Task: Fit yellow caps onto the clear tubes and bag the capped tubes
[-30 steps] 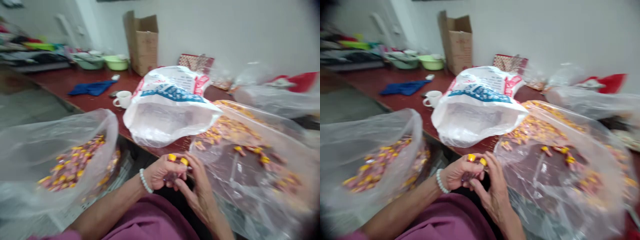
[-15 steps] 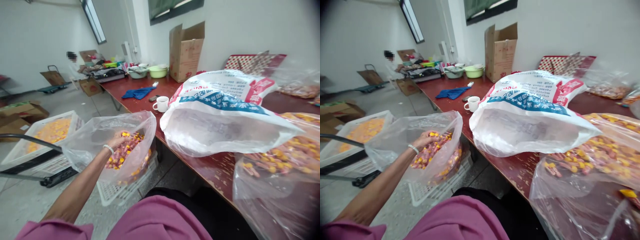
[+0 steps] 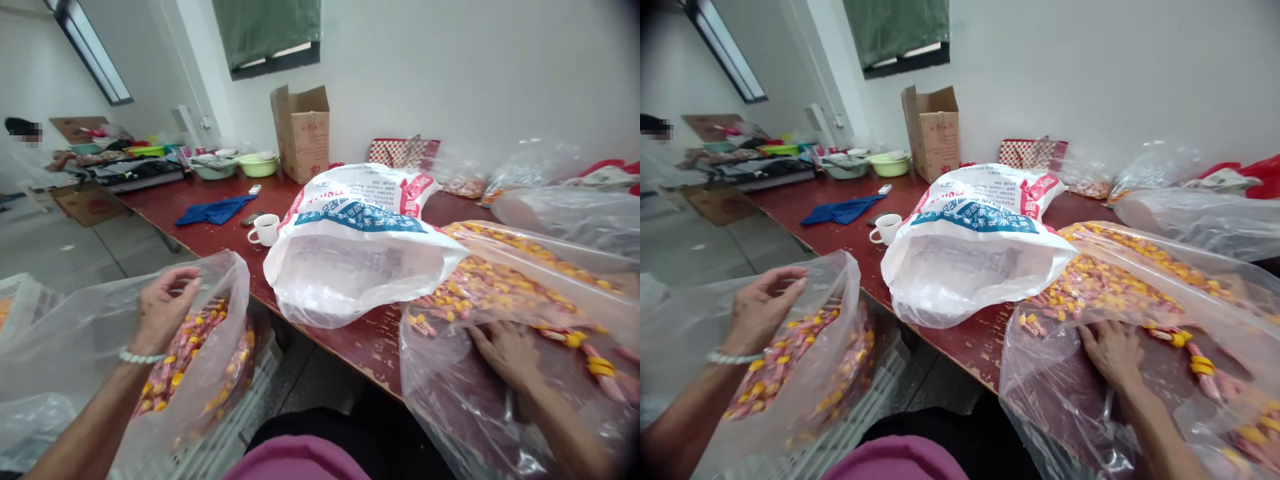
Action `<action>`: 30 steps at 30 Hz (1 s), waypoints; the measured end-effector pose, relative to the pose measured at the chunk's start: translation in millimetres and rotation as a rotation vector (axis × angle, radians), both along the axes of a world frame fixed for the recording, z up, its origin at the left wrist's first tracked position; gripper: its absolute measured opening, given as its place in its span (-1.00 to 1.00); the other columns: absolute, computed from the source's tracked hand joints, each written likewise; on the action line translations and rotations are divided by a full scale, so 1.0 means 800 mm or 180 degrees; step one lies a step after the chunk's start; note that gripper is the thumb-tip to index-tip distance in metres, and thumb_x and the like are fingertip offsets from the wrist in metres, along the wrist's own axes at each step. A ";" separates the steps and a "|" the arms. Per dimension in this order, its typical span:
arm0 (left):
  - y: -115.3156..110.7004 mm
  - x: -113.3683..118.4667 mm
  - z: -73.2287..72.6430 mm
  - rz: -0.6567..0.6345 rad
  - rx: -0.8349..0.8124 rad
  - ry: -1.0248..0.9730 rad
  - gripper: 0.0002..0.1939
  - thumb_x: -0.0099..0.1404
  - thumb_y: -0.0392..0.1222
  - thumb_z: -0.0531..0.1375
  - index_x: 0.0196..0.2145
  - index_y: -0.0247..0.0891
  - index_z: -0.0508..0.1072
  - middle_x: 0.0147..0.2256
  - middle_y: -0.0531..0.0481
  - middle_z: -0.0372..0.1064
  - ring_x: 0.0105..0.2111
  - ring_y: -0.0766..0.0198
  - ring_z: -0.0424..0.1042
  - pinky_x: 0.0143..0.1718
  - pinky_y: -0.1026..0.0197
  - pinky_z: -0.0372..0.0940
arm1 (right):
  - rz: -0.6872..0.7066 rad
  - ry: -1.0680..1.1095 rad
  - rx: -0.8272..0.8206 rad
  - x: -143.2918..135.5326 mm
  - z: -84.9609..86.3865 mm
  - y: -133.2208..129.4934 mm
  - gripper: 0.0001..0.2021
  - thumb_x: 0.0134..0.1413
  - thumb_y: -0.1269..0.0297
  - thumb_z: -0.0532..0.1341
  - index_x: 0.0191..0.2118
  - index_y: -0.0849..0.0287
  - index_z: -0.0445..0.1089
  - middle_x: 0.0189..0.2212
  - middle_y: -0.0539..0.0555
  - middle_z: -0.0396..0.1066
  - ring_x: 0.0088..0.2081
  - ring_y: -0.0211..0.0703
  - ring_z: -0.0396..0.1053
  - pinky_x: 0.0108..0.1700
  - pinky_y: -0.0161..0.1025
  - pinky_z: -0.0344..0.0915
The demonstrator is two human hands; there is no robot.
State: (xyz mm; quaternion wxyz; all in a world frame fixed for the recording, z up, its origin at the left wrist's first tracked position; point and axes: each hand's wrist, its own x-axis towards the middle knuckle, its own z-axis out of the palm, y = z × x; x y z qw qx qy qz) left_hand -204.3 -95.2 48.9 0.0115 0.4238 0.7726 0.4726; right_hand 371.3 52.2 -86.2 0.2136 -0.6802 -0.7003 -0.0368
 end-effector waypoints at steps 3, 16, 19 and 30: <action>0.046 0.098 0.012 -0.1426 0.0133 0.0327 -0.79 0.19 -0.15 0.13 -0.27 -0.25 0.49 -0.28 -0.03 0.47 -0.34 0.27 0.41 -0.29 0.27 0.30 | 0.0179 -0.0142 -0.0163 -0.018 0.003 -0.005 -0.67 0.02 0.21 -0.07 -0.34 0.23 0.39 -0.31 0.33 0.44 -0.18 0.19 0.39 -0.12 0.07 0.29; 0.276 0.260 -0.087 -0.2650 -0.0931 0.1991 -0.73 0.03 -0.53 0.07 -0.34 -0.42 0.50 -0.24 -0.32 0.40 -0.08 -0.03 0.31 -0.11 0.02 0.26 | -0.0183 0.1130 0.0144 -0.008 0.035 -0.106 -0.57 -0.05 0.07 0.06 -0.09 0.16 0.38 -0.21 0.17 0.47 -0.24 -0.03 0.44 -0.15 -0.13 0.35; 0.262 0.249 -0.078 -0.2711 -0.0903 0.1865 -0.74 0.03 -0.46 0.13 -0.29 -0.39 0.49 -0.26 -0.26 0.40 -0.12 0.01 0.33 -0.08 0.04 0.26 | -0.0457 0.2128 0.0123 -0.035 0.058 -0.127 -0.56 -0.05 -0.01 0.13 -0.10 0.15 0.36 -0.22 0.16 0.45 -0.25 -0.04 0.43 -0.17 -0.12 0.34; 0.057 0.275 -0.026 -0.3838 -0.0673 -0.0917 -0.69 0.22 -0.11 0.17 -0.08 -0.22 0.42 -0.17 -0.05 0.43 -0.19 0.22 0.39 -0.14 0.24 0.28 | 0.0856 0.3647 0.0501 -0.226 0.139 -0.154 -0.80 0.05 0.18 0.26 -0.22 0.10 0.31 -0.33 -0.01 0.41 -0.35 -0.26 0.36 -0.26 -0.27 0.30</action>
